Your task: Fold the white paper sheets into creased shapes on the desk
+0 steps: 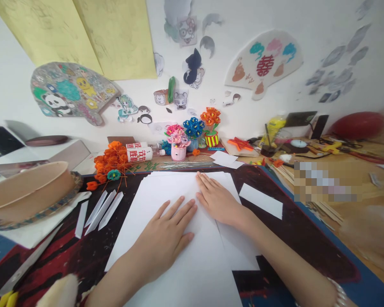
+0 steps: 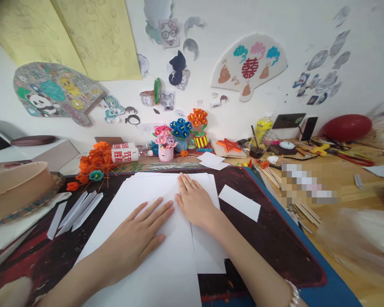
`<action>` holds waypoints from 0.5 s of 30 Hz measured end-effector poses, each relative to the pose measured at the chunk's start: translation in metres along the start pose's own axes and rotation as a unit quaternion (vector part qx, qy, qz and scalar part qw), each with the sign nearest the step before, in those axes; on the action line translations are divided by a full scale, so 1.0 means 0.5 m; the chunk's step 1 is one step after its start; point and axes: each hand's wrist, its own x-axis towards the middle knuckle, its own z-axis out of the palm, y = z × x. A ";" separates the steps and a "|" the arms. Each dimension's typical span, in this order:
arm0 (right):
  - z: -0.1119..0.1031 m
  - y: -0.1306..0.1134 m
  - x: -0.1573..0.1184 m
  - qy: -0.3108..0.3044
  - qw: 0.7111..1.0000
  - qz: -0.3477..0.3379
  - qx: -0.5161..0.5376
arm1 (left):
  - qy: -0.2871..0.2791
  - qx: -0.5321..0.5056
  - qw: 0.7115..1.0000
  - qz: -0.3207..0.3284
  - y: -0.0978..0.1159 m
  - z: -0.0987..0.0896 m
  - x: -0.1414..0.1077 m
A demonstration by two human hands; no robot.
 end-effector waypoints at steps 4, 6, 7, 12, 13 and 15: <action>-0.002 -0.001 0.000 -0.004 1.000 0.003 0.002 | -0.015 -0.002 1.000 -0.003 0.001 -0.002 0.001; -0.003 -0.001 0.000 -0.009 1.000 0.003 0.001 | -0.022 -0.003 1.000 -0.006 0.002 -0.002 0.002; -0.004 -0.001 0.000 -0.013 1.000 0.003 0.000 | -0.023 -0.003 1.000 -0.006 0.002 -0.002 0.002; -0.006 -0.002 0.000 -0.014 1.000 0.004 0.003 | -0.010 -0.004 1.000 -0.004 0.002 0.000 0.002; -0.006 -0.002 0.000 -0.012 1.000 0.005 0.003 | -0.007 -0.003 1.000 -0.004 0.002 0.000 0.002; -0.008 -0.004 0.000 -0.012 1.000 0.005 0.002 | -0.003 -0.002 1.000 -0.004 0.004 0.000 0.001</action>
